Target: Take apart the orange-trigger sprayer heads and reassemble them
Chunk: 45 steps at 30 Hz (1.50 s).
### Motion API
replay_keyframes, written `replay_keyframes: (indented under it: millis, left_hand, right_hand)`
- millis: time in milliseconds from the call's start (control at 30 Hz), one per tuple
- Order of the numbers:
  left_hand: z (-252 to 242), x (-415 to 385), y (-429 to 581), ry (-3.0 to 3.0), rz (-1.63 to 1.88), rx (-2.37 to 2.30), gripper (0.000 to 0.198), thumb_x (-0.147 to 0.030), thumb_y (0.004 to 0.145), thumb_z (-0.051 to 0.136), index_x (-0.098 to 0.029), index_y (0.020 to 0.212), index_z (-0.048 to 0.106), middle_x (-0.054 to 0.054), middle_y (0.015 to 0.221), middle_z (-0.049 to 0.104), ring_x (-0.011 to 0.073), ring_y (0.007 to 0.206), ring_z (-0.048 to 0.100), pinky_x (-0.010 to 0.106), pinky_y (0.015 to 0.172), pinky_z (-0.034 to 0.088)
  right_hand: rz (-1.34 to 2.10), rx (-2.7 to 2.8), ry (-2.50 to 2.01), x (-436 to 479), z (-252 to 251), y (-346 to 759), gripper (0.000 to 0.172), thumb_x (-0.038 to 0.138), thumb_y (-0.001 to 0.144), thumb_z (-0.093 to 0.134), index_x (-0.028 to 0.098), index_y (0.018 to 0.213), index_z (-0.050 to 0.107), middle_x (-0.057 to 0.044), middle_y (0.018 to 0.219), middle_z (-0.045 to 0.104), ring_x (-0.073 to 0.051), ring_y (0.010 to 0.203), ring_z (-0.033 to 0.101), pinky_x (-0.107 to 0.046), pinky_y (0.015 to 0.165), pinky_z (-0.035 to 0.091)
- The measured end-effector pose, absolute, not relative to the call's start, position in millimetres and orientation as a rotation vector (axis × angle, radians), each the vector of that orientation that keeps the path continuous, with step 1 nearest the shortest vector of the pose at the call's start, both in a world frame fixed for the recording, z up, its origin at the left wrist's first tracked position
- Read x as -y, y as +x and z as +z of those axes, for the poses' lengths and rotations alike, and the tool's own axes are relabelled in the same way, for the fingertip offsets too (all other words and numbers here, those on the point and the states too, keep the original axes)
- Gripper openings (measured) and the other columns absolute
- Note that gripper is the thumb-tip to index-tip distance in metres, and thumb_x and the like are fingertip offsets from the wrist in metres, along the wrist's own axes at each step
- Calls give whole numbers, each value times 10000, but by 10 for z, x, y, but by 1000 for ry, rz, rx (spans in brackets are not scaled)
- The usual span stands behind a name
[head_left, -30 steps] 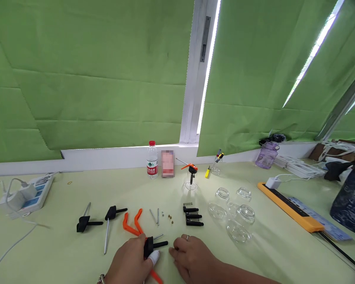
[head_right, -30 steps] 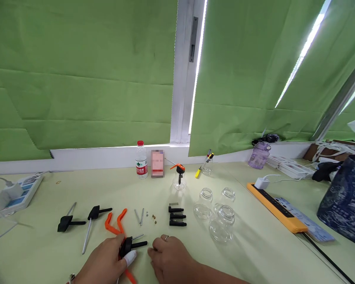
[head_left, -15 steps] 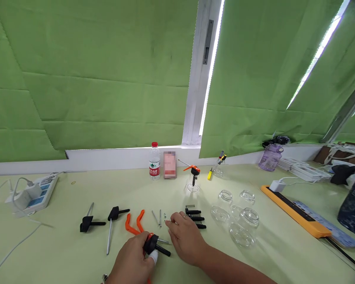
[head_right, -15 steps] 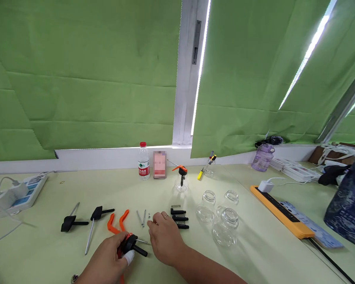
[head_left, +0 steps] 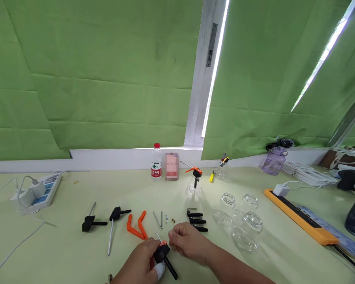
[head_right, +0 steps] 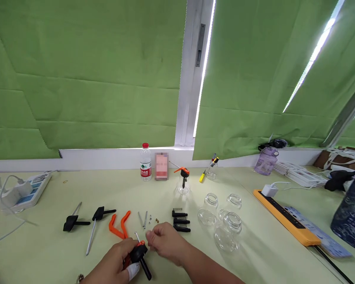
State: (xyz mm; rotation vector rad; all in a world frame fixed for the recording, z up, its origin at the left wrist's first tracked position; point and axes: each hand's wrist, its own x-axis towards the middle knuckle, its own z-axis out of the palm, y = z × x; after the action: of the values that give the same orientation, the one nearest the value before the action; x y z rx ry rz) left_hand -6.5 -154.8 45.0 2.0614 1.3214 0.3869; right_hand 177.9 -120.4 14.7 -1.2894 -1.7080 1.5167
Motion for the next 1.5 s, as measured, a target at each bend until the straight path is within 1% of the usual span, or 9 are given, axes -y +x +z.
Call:
replay_keyframes:
  millis: [267, 467, 667, 767, 900, 1000, 1200, 1367, 1500]
  left_hand:
    - [426, 1516, -69, 2199, 134, -997, 158, -163, 591, 512, -219, 739, 515, 13, 831, 605, 177, 704, 519, 252, 628, 393]
    - [561, 1557, -68, 2125, 99, -1003, 90, -205, 613, 524, -206, 595, 436, -29, 628, 491, 128, 559, 416, 234, 501, 310]
    - [385, 1493, -140, 1856, 327, -1155, 50, -203, 633, 528, -182, 657, 489, -59, 590, 387, 99, 553, 347, 208, 496, 297]
    - [334, 1432, -145, 1739, 464, -1201, 87, -232, 653, 551, -165, 701, 526, -47, 618, 454, 111, 581, 414, 212, 534, 350]
    - [473, 1430, -106, 1779, 602, -1201, 148, -235, 691, 548, -173, 811, 609, 3, 775, 616, 175, 744, 546, 259, 673, 431]
    - [575, 1458, -76, 1898, 601, -1179, 160, -272, 761, 509, -200, 818, 640, 3, 759, 645, 183, 793, 568, 272, 741, 435]
    - [567, 1324, -290, 2109, 576, -1515, 267, -284, 856, 368, -194, 667, 533, 14, 706, 603, 163, 657, 530, 252, 606, 373]
    - [541, 1059, -657, 2072, 393, -2085, 278, -184, 867, 284, -180, 735, 529, 82, 768, 618, 206, 685, 569, 290, 610, 362]
    - [441, 950, -747, 2048, 235, -2166, 265, -87, 822, 292, -137, 834, 553, 128, 866, 612, 222, 761, 606, 297, 642, 393]
  right_hand:
    - [1620, 1558, -1393, 1083, 157, 1511, 83, 219, 707, 560, 170, 644, 536, 85, 434, 374, -61, 388, 279, -201, 414, 212]
    - [599, 2371, -1115, 787, 229, 1379, 129, 139, 814, 453, 166, 789, 576, -2, 711, 576, -116, 658, 496, -225, 617, 371]
    - [-86, 2934, -909, 684, 197, 1339, 152, 57, 768, 473, 145, 821, 586, -81, 859, 625, -182, 800, 546, -284, 713, 396]
    - [161, 2676, -1086, 781, 247, 1399, 158, 135, 850, 429, 149, 860, 586, -81, 867, 625, -179, 815, 555, -283, 720, 402]
    - [1130, 2075, -1205, 1044, 330, 1517, 332, 395, 934, 316, 171, 965, 559, -13, 682, 586, -121, 586, 548, -221, 532, 388]
    - [1693, 1778, -1129, 1201, 368, 1569, 354, 462, 858, 455, 181, 1059, 529, 42, 569, 533, -87, 433, 474, -189, 424, 325]
    - [1437, 1205, -1286, 1103, 490, 1738, 352, 415, 756, 565, 160, 998, 573, 66, 518, 463, -56, 430, 339, -178, 415, 227]
    - [1470, 1115, -1255, 1046, 557, 1917, 378, 436, 761, 546, 162, 1022, 566, 64, 534, 458, -47, 425, 279, -192, 421, 165]
    - [1558, 1171, -1250, 1122, 518, 1877, 369, 402, 747, 576, 152, 1018, 570, 61, 528, 460, -51, 426, 280, -199, 419, 153]
